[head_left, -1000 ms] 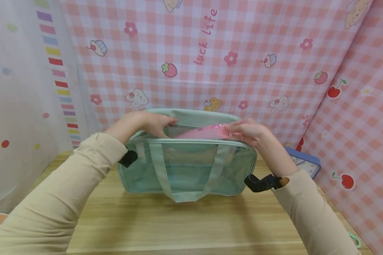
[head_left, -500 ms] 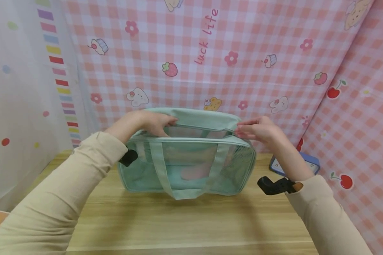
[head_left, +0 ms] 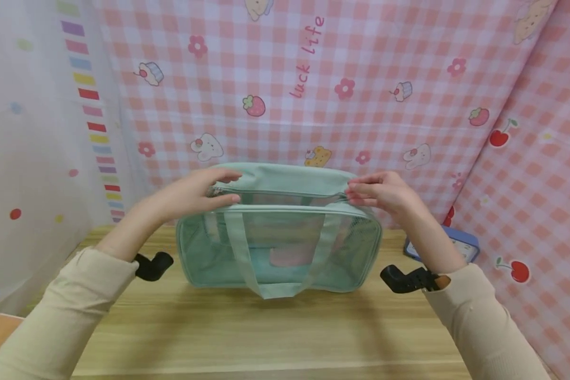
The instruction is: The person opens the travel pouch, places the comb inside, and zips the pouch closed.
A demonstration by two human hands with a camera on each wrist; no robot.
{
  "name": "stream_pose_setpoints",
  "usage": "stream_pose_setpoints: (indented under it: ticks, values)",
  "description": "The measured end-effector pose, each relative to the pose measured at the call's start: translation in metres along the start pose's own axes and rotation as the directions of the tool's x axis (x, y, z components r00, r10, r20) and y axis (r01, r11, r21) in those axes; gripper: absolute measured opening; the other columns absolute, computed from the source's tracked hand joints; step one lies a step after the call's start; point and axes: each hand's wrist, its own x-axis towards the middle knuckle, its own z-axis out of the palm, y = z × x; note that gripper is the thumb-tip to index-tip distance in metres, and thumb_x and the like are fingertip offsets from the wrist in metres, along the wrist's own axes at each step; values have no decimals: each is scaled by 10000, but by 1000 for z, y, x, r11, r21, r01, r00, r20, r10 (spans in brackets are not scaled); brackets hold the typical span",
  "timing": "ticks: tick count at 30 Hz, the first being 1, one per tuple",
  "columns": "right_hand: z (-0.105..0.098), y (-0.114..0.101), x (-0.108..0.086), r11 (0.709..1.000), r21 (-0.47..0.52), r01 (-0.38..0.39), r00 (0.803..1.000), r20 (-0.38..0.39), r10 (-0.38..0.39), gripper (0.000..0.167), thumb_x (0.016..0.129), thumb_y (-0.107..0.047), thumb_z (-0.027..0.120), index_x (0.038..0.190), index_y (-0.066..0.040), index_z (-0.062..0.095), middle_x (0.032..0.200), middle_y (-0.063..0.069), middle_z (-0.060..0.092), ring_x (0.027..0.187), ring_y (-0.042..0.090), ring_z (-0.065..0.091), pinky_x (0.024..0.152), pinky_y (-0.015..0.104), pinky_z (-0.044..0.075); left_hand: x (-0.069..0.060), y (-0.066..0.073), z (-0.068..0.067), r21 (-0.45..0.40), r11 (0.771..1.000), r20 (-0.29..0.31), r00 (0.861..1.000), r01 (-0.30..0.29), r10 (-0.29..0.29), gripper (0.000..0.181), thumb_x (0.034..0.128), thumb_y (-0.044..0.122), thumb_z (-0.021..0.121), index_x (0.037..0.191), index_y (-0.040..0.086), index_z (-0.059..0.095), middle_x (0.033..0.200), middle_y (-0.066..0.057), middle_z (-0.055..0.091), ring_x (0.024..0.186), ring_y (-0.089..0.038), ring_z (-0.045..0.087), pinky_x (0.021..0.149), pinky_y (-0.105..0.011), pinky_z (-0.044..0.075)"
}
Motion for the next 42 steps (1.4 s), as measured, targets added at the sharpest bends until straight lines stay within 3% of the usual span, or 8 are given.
stream_pose_setpoints:
  ticks: [6,12,22,26,30,35,39,42]
  values:
    - [16,-7,7,999,-29,22,999,28,-21,450,923,-134,530,1259,146,424,809,-52,664,748,28,652,787,212,551,-39,-13,13,99,995,-238,971,1,22,390,787,177,712,1118,21,577,1097,-139,604,958,-277,593,794,-414,535]
    - [48,-22,22,991,-118,68,997,53,-62,388,923,-137,530,1216,116,494,997,164,677,801,99,671,805,271,556,-51,-17,36,180,984,-460,884,-2,86,190,732,9,725,901,-1,640,861,-133,639,746,-265,634,638,-359,565]
    - [119,-52,40,933,-335,129,985,149,-82,339,906,-183,565,1163,37,587,1070,203,652,943,270,648,775,301,567,-50,-20,56,195,980,-584,808,40,83,189,728,-13,723,902,-31,650,859,-156,658,769,-263,630,640,-365,553]
    - [147,-64,47,847,-507,162,980,185,-77,306,899,-252,578,1020,16,664,861,112,693,727,160,652,662,223,560,-51,-20,59,210,977,-601,793,44,94,194,730,-9,722,907,-31,645,852,-152,654,773,-266,630,651,-371,548]
    - [175,-71,54,676,-708,204,974,219,-64,402,894,-368,561,613,-81,585,509,-13,478,432,77,412,461,182,399,-53,-21,61,226,974,-612,782,27,121,204,728,-4,728,912,-22,642,849,-137,647,760,-253,629,637,-355,547]
    - [204,-77,59,472,-859,198,980,191,-63,358,869,-469,552,853,-114,596,728,-4,547,617,127,482,548,233,393,-55,-23,62,259,966,-625,761,-3,171,216,720,2,739,908,-14,633,837,-120,637,746,-243,627,622,-331,545]
    - [216,-80,62,422,-890,171,985,167,-47,447,868,-449,564,1140,-95,577,1068,31,623,851,156,566,670,265,473,-57,-25,61,273,962,-630,752,-17,193,215,718,3,742,898,-14,626,825,-114,628,737,-243,622,608,-323,542]
    - [220,-80,67,445,-878,176,983,178,-37,500,876,-413,568,1241,-75,511,1196,45,583,974,169,565,792,294,499,-58,-26,59,273,962,-626,758,-3,180,215,722,11,741,903,-17,628,826,-116,626,737,-247,619,608,-331,539]
